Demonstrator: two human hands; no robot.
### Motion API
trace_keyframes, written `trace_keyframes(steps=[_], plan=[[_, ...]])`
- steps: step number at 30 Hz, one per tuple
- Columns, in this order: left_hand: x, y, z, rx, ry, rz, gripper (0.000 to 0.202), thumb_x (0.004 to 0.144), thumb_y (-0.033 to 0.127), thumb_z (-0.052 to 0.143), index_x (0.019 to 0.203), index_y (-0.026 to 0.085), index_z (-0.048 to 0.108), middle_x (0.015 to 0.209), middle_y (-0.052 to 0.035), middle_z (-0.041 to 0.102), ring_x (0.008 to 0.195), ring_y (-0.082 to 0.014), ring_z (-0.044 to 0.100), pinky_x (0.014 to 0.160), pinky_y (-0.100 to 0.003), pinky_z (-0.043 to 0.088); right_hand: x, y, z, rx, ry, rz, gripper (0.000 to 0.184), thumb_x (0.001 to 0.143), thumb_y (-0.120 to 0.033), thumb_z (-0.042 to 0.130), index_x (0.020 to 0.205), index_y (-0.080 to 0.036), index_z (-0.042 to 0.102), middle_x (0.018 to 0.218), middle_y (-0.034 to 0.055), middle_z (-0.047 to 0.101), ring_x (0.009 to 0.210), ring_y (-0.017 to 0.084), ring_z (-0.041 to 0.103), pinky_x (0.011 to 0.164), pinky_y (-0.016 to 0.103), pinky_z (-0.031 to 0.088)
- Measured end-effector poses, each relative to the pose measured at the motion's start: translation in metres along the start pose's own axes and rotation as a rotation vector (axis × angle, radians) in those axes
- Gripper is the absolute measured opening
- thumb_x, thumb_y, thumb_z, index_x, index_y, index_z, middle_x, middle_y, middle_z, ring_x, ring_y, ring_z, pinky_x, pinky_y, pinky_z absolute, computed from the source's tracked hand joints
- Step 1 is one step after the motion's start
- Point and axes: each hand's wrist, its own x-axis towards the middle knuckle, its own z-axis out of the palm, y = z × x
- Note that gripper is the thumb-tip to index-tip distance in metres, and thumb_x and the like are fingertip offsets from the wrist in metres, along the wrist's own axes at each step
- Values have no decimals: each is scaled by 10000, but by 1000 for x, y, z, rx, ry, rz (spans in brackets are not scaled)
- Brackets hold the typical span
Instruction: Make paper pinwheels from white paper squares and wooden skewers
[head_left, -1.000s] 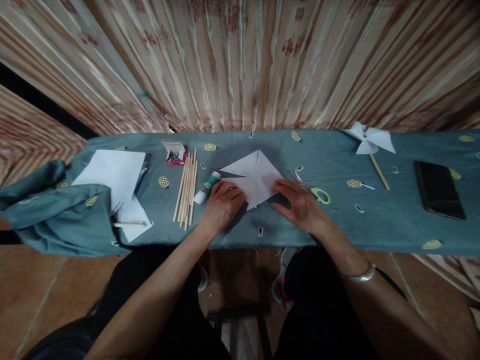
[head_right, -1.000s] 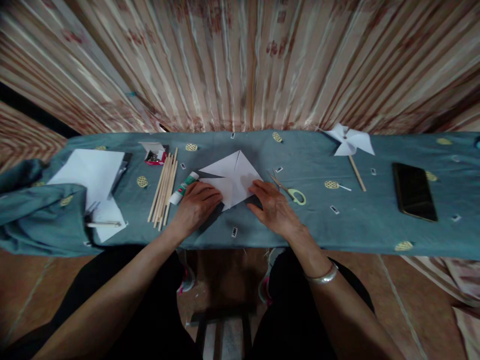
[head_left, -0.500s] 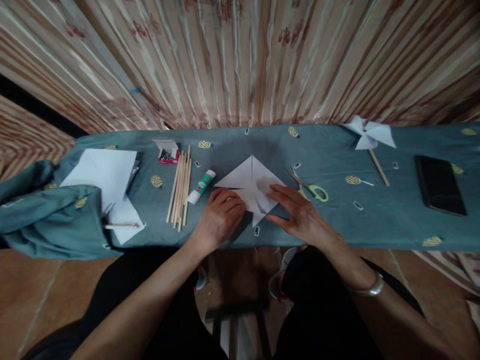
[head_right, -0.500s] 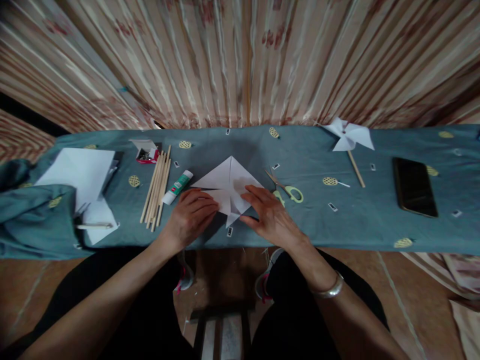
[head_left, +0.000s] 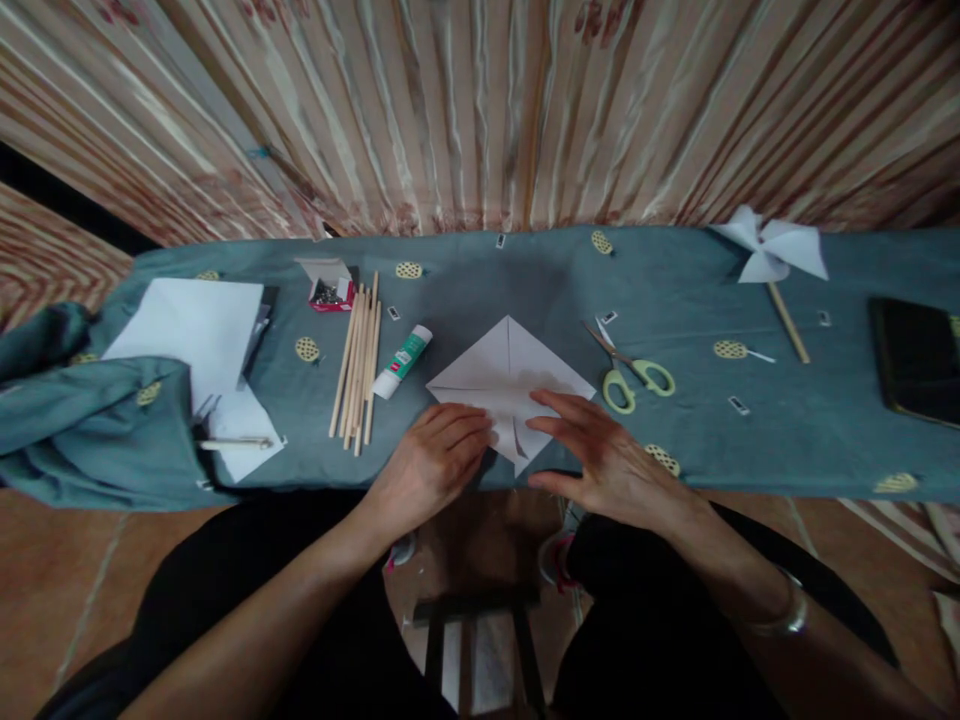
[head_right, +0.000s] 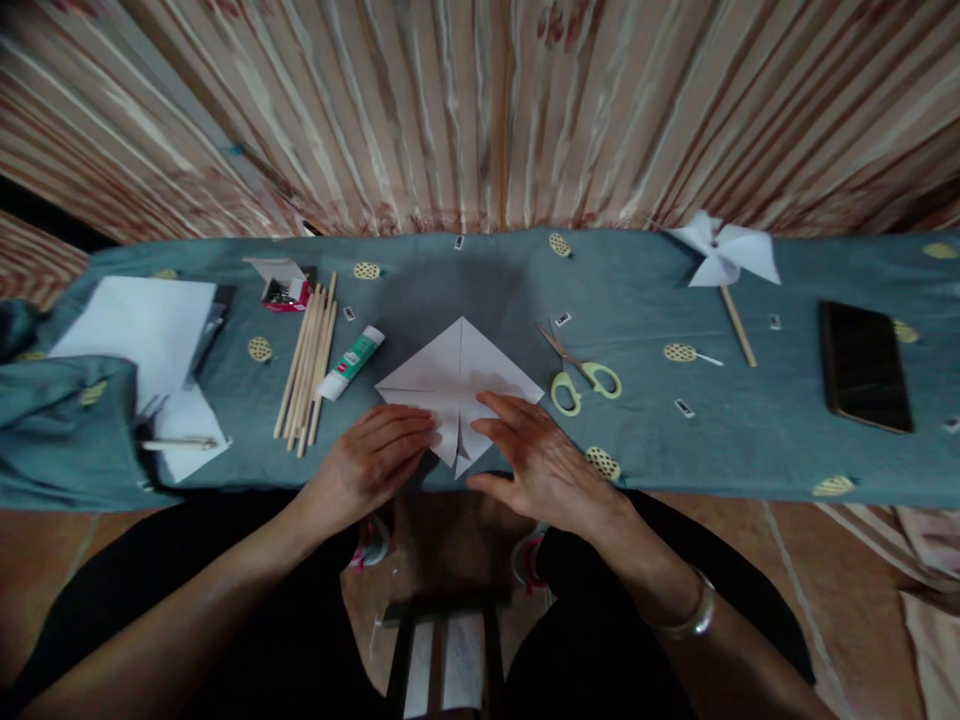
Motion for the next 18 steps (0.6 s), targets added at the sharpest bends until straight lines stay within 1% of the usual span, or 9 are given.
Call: trace_keyframes(steps=[3, 5, 9, 11, 14, 16, 18], plan=[[-3, 0, 1, 4, -48, -9, 170, 920, 118, 547, 1046, 105, 660, 1057, -129, 724, 1011, -228, 672, 852, -401, 581, 0, -1, 1, -5, -3, -5, 466, 771, -285, 775, 1176, -172, 575, 1397, 200, 539, 1296, 346, 517, 1043, 550, 474], [-4, -1, 3, 18, -57, -10, 173, 924, 125, 543, 1052, 103, 659, 1060, -129, 722, 1006, -228, 671, 853, -398, 585, 0, 0, 1, -5, 1, -10, 455, 780, -283, 766, 1177, -176, 572, 1392, 195, 543, 1294, 341, 517, 1042, 549, 475], [-4, -2, 4, 25, -70, -11, 227, 931, 138, 537, 1131, 126, 644, 1110, -126, 709, 1052, -235, 650, 873, -408, 581, 0, -2, 0, -15, 14, -18, 437, 809, -284, 739, 1194, -186, 556, 1391, 185, 543, 1292, 327, 517, 1045, 542, 474], [-2, -1, 3, 2, -80, -7, 211, 934, 142, 533, 1103, 135, 659, 1100, -122, 711, 1055, -234, 645, 870, -410, 580, 1, -3, 0, -21, 12, -21, 449, 811, -288, 738, 1206, -190, 548, 1398, 180, 539, 1293, 325, 515, 1048, 543, 470], [1, 3, 1, -35, -76, -2, 189, 935, 145, 533, 1063, 122, 671, 1053, -122, 719, 1026, -227, 649, 852, -395, 584, 0, -5, -2, 4, 8, -25, 500, 788, -297, 762, 1225, -198, 540, 1403, 173, 538, 1296, 325, 514, 1052, 545, 465], [1, 9, 0, -60, -74, 3, 190, 935, 145, 535, 1070, 119, 667, 1038, -119, 722, 1010, -222, 652, 841, -384, 584, -1, -7, -4, 40, -5, -21, 531, 768, -302, 779, 1229, -201, 536, 1397, 169, 542, 1291, 320, 519, 1050, 539, 468], [0, 15, 1, -91, -81, 11, 191, 929, 140, 549, 1081, 114, 661, 1029, -112, 726, 1003, -221, 652, 834, -376, 581, -2, -10, -5, 79, -29, 2, 524, 753, -306, 790, 1204, -209, 540, 1389, 162, 549, 1281, 315, 529, 1039, 531, 480]])
